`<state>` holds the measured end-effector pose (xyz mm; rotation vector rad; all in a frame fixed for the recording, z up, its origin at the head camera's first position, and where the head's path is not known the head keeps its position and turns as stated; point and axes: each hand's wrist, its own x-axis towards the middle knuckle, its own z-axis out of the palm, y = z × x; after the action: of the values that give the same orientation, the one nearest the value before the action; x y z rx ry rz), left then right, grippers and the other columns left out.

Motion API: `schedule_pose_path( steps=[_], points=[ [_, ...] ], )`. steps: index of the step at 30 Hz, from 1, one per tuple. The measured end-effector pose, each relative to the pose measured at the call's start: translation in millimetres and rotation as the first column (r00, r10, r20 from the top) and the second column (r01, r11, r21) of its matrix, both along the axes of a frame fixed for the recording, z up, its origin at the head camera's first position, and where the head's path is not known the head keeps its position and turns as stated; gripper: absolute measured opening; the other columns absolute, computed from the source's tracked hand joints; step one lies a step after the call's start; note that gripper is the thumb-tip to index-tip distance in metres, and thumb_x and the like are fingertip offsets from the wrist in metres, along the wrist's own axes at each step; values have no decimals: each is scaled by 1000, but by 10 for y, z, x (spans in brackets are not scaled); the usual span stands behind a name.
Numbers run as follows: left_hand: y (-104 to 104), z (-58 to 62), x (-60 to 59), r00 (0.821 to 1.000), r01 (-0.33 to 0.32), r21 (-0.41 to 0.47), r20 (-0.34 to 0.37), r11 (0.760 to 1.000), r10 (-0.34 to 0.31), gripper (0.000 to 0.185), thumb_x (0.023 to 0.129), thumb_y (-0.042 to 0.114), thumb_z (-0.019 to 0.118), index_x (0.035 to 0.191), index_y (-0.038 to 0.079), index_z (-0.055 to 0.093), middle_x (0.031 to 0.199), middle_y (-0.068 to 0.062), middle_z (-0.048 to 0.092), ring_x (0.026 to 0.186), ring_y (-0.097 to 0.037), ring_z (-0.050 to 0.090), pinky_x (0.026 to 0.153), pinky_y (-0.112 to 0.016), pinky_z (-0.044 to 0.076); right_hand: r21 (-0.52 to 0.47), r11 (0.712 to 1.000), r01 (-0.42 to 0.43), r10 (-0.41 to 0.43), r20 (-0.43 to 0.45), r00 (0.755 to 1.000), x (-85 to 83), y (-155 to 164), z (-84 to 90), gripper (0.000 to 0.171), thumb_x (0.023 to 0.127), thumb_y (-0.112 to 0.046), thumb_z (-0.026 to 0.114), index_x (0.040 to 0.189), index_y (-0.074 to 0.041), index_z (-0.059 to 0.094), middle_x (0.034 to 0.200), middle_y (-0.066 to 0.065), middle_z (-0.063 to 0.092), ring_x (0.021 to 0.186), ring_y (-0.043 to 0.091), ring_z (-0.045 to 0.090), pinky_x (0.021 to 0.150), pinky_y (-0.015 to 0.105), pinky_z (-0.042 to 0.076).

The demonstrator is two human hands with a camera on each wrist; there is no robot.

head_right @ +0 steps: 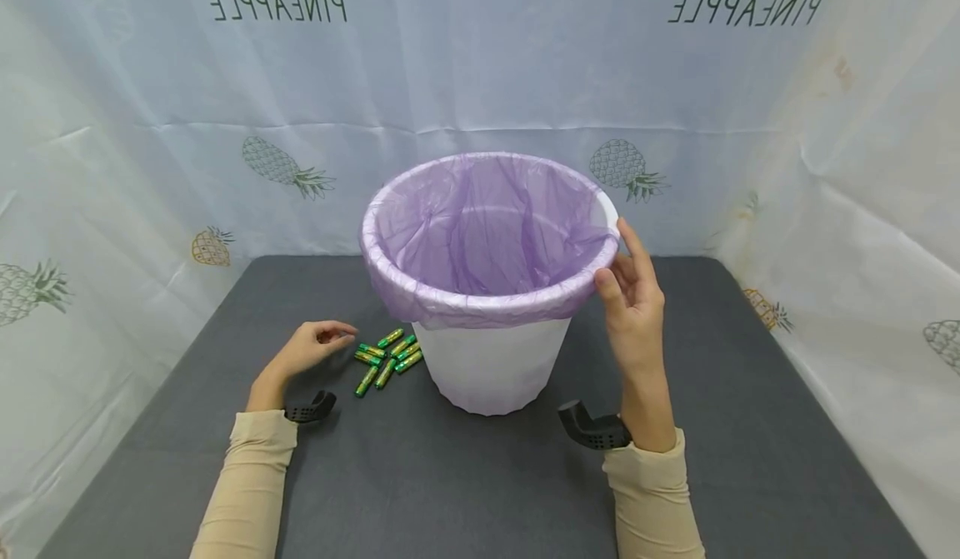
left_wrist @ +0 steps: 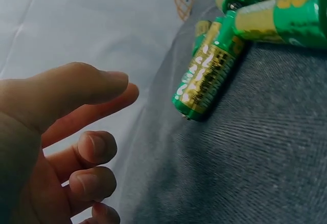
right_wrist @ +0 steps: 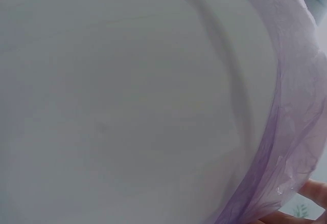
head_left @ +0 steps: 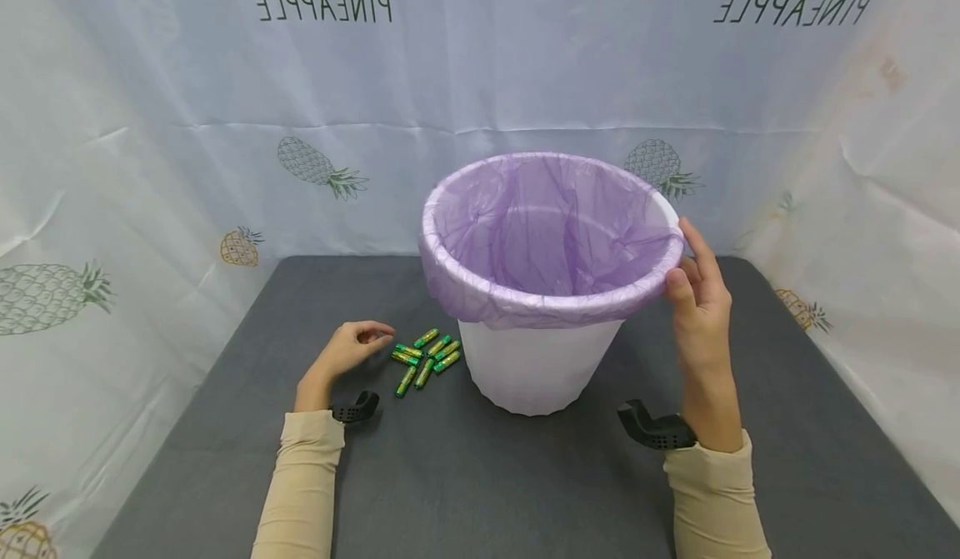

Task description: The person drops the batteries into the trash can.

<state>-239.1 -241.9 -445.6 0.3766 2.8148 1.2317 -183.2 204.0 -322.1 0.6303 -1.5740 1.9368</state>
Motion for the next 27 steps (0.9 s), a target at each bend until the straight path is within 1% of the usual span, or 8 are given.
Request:
schedule_pose_path(
  steps=[4, 9, 14, 22, 27],
  points=[
    [9, -38, -25, 1000, 3, -32, 22, 999, -3, 27, 94, 21, 62, 112, 2, 70, 71, -8, 55, 56, -5, 39, 59, -24, 35, -1, 1000, -4, 4, -4, 1000, 0, 1, 2, 54, 96, -17, 59, 145, -6, 42, 113, -4, 70, 93, 4, 63, 86, 15, 47],
    [41, -79, -51, 999, 6, -71, 51, 997, -2, 27, 94, 22, 62, 112, 4, 71, 71, -4, 54, 58, -7, 39, 61, -25, 36, 0, 1000, -12, 12, -3, 1000, 4, 1, 7, 54, 96, -17, 59, 146, -5, 41, 113, -4, 69, 94, 5, 64, 86, 15, 48],
    [66, -98, -67, 995, 3, -76, 97, 997, 4, 27, 94, 22, 62, 112, 4, 71, 71, 0, 49, 60, -9, 39, 63, -26, 35, -3, 1000, -12, 12, -2, 1000, 5, 3, 5, 54, 96, -17, 58, 146, -5, 41, 113, -4, 69, 95, 4, 64, 86, 15, 48],
    [92, -102, -71, 992, 1, -78, 128, 997, 9, 30, 93, 25, 63, 113, 4, 70, 71, 2, 48, 61, -9, 39, 63, -26, 35, -8, 1000, -1, 1, -3, 1000, 11, -7, 7, 54, 95, -17, 59, 145, -5, 42, 112, -4, 70, 96, 4, 64, 87, 15, 49],
    [48, -123, -76, 987, 48, -54, 155, 997, -39, 28, 91, 25, 65, 108, 4, 71, 72, 3, 47, 63, -8, 40, 64, -25, 35, -14, 1000, 7, -6, 19, 1000, 15, -18, 3, 56, 95, -20, 61, 145, -5, 42, 111, -6, 70, 96, 2, 64, 87, 14, 49]
  ],
)
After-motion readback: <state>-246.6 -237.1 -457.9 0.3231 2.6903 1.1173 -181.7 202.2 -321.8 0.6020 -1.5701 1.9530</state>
